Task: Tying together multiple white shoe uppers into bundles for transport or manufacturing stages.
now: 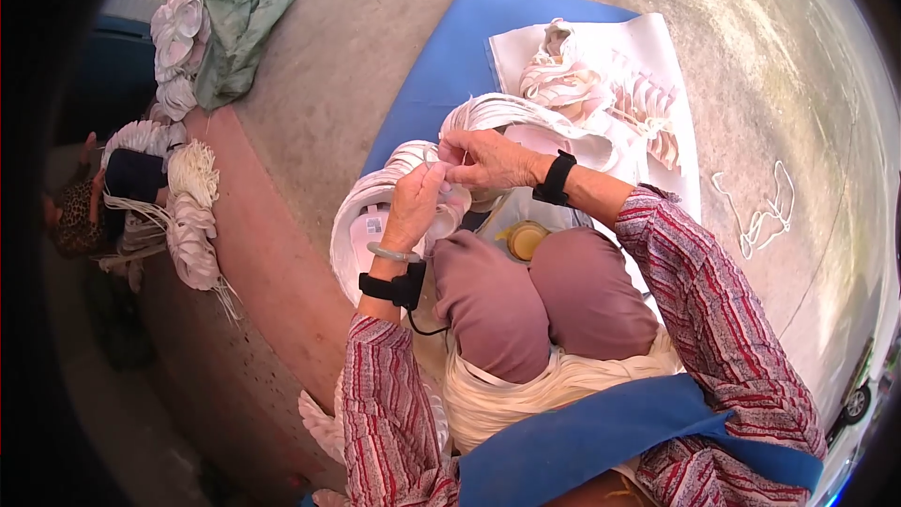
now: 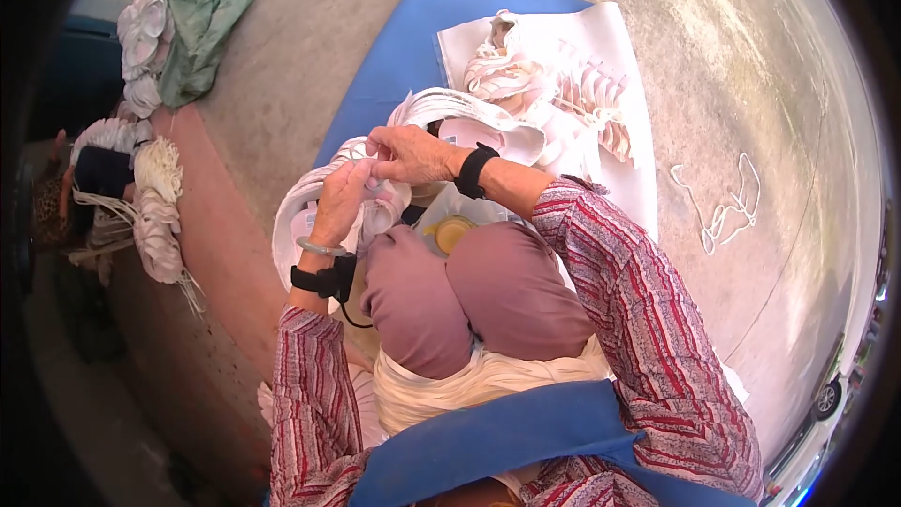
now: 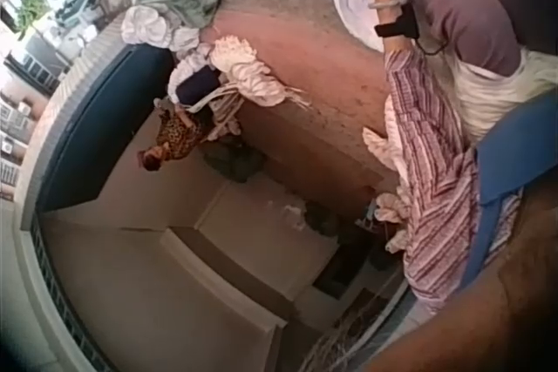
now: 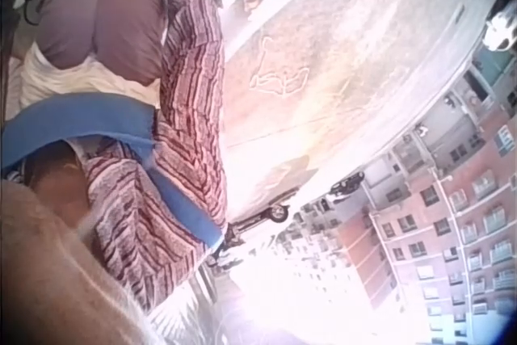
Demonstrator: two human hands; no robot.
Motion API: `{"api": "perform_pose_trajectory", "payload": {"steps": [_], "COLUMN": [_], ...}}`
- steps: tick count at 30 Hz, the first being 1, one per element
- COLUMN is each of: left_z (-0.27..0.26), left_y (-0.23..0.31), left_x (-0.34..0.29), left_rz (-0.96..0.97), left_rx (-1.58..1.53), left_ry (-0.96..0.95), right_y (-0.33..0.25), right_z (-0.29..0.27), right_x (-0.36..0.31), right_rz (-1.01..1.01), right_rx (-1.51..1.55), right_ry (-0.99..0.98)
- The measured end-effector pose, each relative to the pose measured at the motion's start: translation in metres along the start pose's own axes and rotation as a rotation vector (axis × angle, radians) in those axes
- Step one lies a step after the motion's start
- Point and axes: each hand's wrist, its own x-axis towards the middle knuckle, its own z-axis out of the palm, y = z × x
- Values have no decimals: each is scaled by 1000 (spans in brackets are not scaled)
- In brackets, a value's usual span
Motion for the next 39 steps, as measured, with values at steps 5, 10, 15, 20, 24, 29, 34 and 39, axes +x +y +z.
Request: {"api": "perform_pose_trajectory", "payload": {"steps": [5, 10, 15, 20, 24, 29, 34, 39], "left_z": [7, 7, 6, 3, -4, -6, -4, 1], "left_y": [15, 7, 7, 2, -2, 0, 4, 4], "left_x": [1, 7, 7, 8, 2, -7, -9, -10], "left_rz": [-57, -129, -166, -186, -196, -97, -94, -60], "left_rx": [-227, -418, -410, -416, -403, -446, -384, -358], "left_ry": [39, 60, 135, 115, 104, -45, -25, 38], "right_y": [-6, -3, -5, -5, -1, 1, -2, 1], "right_z": [-2, 6, 15, 14, 12, 14, 15, 20], "right_x": [-7, -2, -3, -6, -7, -11, -8, -5], "right_rz": [256, 126, 43, -8, -38, 3, 109, 58], "right_rx": [104, 21, -62, -108, -85, -53, -64, -125], "right_ry": [-63, -5, 72, 57, 29, 43, 70, 100]}}
